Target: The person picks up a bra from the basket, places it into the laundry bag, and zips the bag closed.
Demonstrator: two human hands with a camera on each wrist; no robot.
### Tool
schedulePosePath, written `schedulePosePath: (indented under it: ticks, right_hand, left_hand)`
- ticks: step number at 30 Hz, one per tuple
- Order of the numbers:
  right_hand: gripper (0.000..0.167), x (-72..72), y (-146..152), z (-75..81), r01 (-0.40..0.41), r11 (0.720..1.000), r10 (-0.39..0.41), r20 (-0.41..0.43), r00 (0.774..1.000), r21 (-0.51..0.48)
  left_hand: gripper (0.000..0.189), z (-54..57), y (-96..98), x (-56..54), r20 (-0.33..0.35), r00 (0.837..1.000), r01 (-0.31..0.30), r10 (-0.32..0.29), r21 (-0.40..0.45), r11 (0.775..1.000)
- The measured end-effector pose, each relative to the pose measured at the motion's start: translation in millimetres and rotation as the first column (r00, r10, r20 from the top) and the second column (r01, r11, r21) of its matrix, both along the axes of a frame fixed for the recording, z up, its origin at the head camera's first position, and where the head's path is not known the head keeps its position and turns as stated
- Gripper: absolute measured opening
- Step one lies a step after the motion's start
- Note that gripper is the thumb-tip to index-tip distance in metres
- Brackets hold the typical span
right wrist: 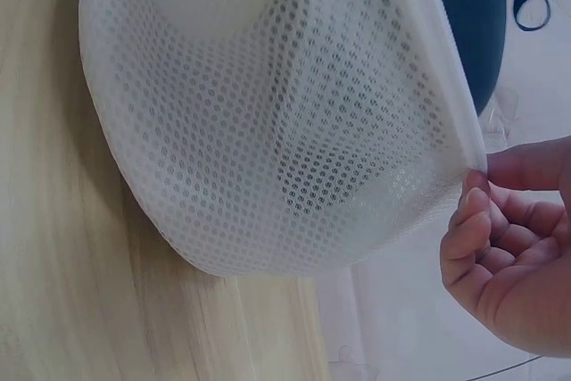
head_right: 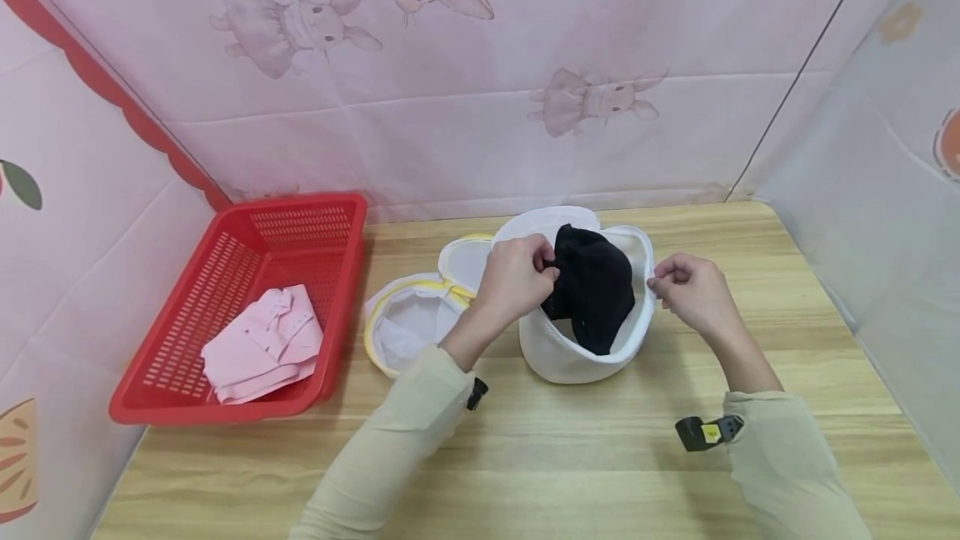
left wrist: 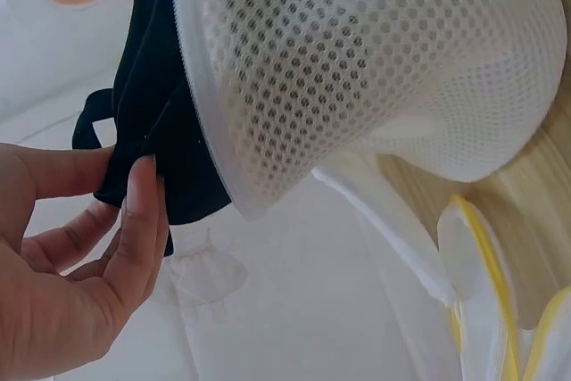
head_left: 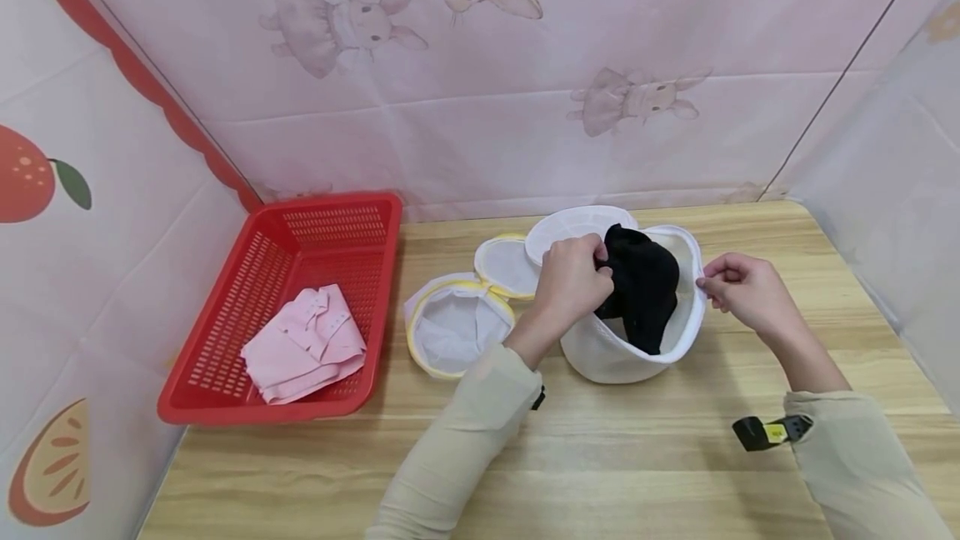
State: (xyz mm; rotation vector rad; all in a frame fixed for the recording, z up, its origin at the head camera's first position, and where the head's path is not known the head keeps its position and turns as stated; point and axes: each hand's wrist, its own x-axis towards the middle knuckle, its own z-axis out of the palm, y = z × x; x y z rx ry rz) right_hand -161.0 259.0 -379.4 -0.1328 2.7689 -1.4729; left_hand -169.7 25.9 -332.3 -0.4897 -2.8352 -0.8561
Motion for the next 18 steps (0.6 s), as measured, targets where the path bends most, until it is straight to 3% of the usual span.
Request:
schedulePosePath:
  ticks: [4,13,18]
  right_hand:
    - [0.013,0.2,-0.4,0.0,-0.009,1.0,0.009,0.007,1.0,-0.006]
    - [0.014,-1.5,-2.0,-1.2,-0.009,1.0,0.01,0.005,1.0,-0.023]
    - [0.013,-1.3,-5.0,-0.1,-0.019,1.0,0.019,-0.002,1.0,-0.023]
  left_hand:
    - [0.005,-1.5,1.3,0.7,-0.035,0.999,0.005,-0.006,-0.038,0.999]
    - [0.005,-5.6,6.1,1.2,-0.03,0.998,0.048,-0.05,-0.061,0.997]
    - [0.005,-10.7,6.3,0.4,-0.085,0.994,0.064,-0.071,-0.085,0.994]
